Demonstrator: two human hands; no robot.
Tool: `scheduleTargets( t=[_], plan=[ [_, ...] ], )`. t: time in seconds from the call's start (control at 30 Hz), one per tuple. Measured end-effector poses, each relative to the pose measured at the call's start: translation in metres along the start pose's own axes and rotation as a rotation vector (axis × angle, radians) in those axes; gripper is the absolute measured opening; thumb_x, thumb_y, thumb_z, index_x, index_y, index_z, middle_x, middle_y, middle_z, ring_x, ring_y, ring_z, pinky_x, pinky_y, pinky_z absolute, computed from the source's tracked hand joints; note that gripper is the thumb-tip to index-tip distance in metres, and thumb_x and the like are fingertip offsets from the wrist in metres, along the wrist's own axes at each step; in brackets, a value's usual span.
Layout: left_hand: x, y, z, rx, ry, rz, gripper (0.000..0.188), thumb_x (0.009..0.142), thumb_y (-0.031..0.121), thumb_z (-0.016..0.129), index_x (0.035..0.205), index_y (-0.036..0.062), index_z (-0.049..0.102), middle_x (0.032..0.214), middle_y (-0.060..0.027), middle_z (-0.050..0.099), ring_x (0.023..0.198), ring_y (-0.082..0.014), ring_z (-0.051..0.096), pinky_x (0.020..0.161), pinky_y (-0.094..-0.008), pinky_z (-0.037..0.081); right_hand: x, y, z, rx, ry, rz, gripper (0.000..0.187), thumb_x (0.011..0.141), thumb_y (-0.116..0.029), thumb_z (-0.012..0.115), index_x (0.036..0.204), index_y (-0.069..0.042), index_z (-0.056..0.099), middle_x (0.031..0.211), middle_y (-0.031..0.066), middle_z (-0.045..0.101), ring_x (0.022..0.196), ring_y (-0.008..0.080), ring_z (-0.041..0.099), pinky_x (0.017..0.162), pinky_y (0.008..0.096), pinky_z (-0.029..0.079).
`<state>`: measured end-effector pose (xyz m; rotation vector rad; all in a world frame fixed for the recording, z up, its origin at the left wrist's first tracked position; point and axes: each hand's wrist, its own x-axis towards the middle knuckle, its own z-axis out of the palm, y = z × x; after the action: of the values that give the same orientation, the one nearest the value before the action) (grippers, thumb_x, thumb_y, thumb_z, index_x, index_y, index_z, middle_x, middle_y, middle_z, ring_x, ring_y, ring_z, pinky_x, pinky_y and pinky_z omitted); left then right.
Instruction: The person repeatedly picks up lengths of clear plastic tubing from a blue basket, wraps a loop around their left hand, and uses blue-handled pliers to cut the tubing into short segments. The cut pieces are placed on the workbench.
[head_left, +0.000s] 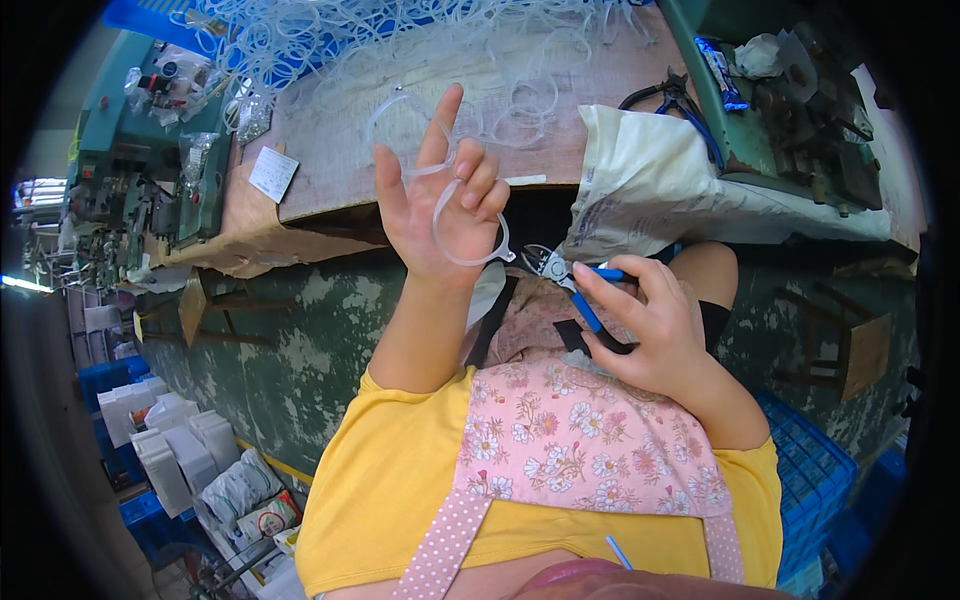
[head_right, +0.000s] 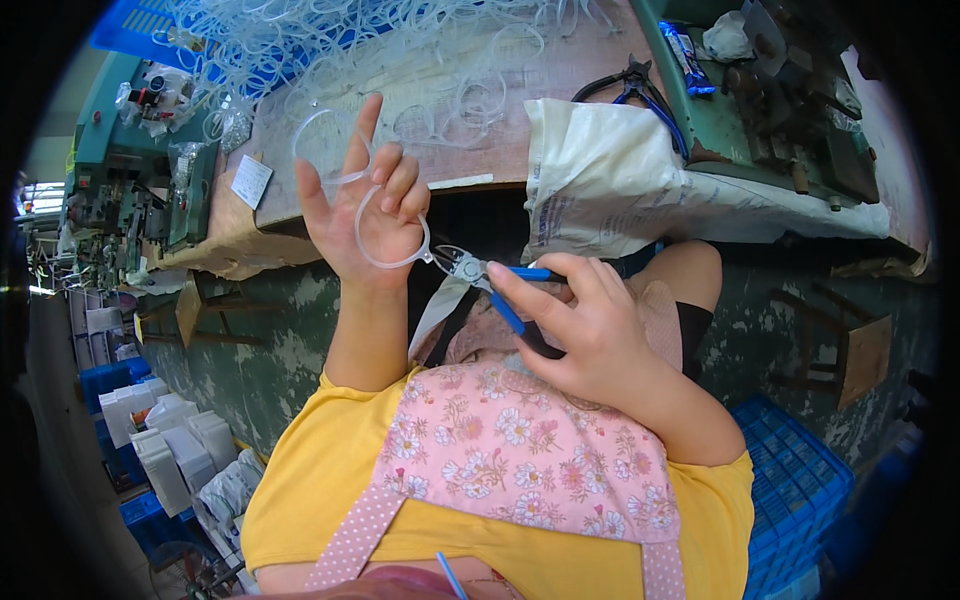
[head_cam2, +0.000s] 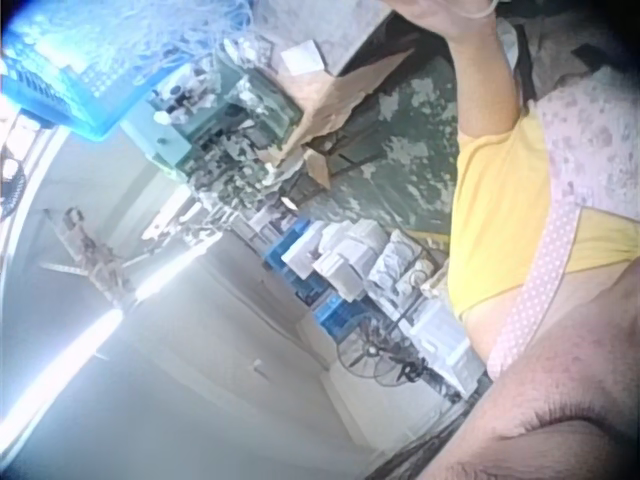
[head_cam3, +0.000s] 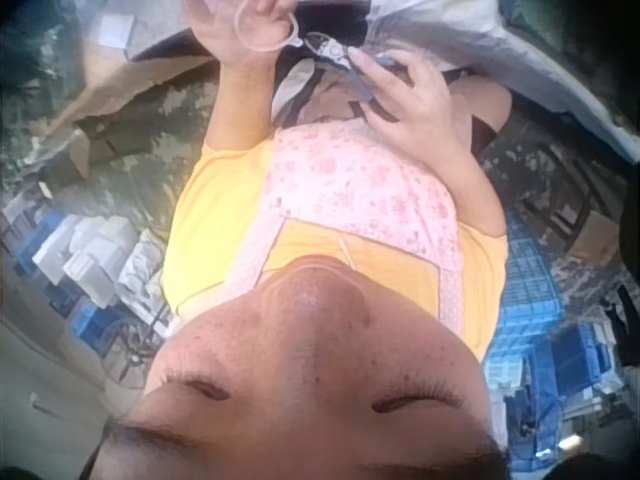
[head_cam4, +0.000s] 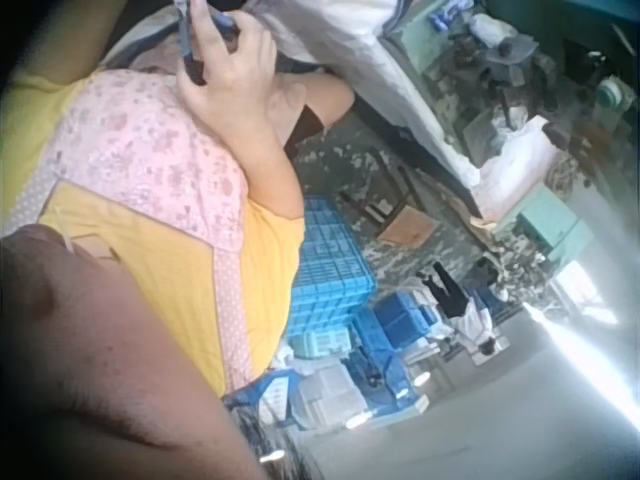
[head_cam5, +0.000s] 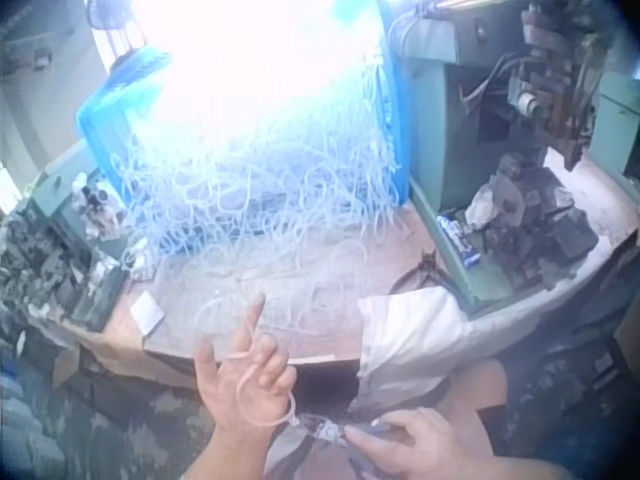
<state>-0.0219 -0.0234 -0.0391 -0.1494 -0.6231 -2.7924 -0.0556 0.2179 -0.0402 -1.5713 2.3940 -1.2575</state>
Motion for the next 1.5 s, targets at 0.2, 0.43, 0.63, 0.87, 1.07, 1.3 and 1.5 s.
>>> scheduleTargets(
  t=[0.2, 0.43, 0.63, 0.87, 1.07, 1.3, 1.5],
  plan=[
    [-0.003, -0.003, 0.013, -0.001, -0.052, 0.032, 0.085, 0.093, 0.064, 0.042, 0.153, 0.0085, 0.018, 0.083, -0.0035, 0.043, 0.067, -0.0134, 0.036, 0.058, -0.0258, 0.033, -0.001, -0.008, -0.004, -0.116, -0.032, -0.050, 0.067, 0.063, -0.012, 0.075, 0.128, -0.021, 0.061, 0.107, 0.0121, 0.052, 0.082, 0.0288, 0.053, 0.072, 0.0390, 0.044],
    [-0.005, -0.002, 0.019, 0.005, -0.065, 0.048, 0.088, 0.091, 0.063, 0.048, 0.152, 0.0070, 0.019, 0.082, -0.0028, 0.042, 0.065, -0.0128, 0.034, 0.057, -0.0251, 0.029, -0.002, -0.010, -0.007, -0.125, -0.056, -0.038, 0.071, 0.062, -0.010, 0.075, 0.130, -0.022, 0.060, 0.106, 0.0114, 0.051, 0.084, 0.0286, 0.051, 0.073, 0.0393, 0.043],
    [-0.002, -0.002, 0.018, -0.103, -0.107, -0.049, 0.086, 0.092, 0.060, 0.049, 0.152, 0.0063, 0.019, 0.082, -0.0027, 0.041, 0.067, -0.0131, 0.034, 0.057, -0.0254, 0.029, -0.002, -0.003, -0.001, -0.206, 0.003, -0.102, 0.068, 0.066, -0.005, 0.071, 0.129, -0.026, 0.061, 0.101, 0.0092, 0.051, 0.082, 0.0269, 0.051, 0.071, 0.0373, 0.044],
    [0.011, -0.003, 0.017, -0.205, -0.122, -0.312, 0.085, 0.093, 0.059, 0.047, 0.152, 0.0058, 0.018, 0.081, -0.0030, 0.040, 0.067, -0.0142, 0.033, 0.057, -0.0262, 0.029, 0.006, 0.017, -0.019, -0.263, -0.042, -0.262, 0.067, 0.065, -0.005, 0.074, 0.128, -0.025, 0.062, 0.100, 0.0087, 0.052, 0.078, 0.0251, 0.052, 0.067, 0.0333, 0.044],
    [0.015, -0.003, 0.015, -0.194, -0.140, -0.365, 0.085, 0.093, 0.059, 0.045, 0.153, 0.0058, 0.016, 0.081, -0.0030, 0.039, 0.067, -0.0142, 0.032, 0.057, -0.0265, 0.028, 0.007, 0.009, -0.022, 0.217, 0.097, 0.066, 0.069, 0.062, -0.003, 0.075, 0.128, -0.019, 0.062, 0.103, 0.0099, 0.054, 0.080, 0.0278, 0.055, 0.071, 0.0334, 0.047],
    [0.014, -0.005, 0.016, -0.167, -0.138, -0.340, 0.086, 0.094, 0.059, 0.044, 0.153, 0.0045, 0.015, 0.081, -0.0034, 0.040, 0.068, -0.0141, 0.033, 0.057, -0.0263, 0.028, 0.003, -0.005, -0.023, -0.158, -0.035, -0.114, 0.068, 0.062, -0.015, 0.077, 0.127, -0.024, 0.063, 0.105, 0.0093, 0.054, 0.088, 0.0268, 0.054, 0.073, 0.0373, 0.044],
    [0.012, -0.004, 0.017, -0.134, -0.158, -0.338, 0.087, 0.094, 0.060, 0.043, 0.152, 0.0034, 0.014, 0.081, -0.0036, 0.041, 0.068, -0.0135, 0.033, 0.057, -0.0257, 0.029, 0.003, -0.007, -0.023, -0.172, -0.065, -0.109, 0.069, 0.063, -0.013, 0.077, 0.128, -0.025, 0.062, 0.101, 0.0079, 0.054, 0.083, 0.0260, 0.054, 0.070, 0.0367, 0.046]
  ],
)
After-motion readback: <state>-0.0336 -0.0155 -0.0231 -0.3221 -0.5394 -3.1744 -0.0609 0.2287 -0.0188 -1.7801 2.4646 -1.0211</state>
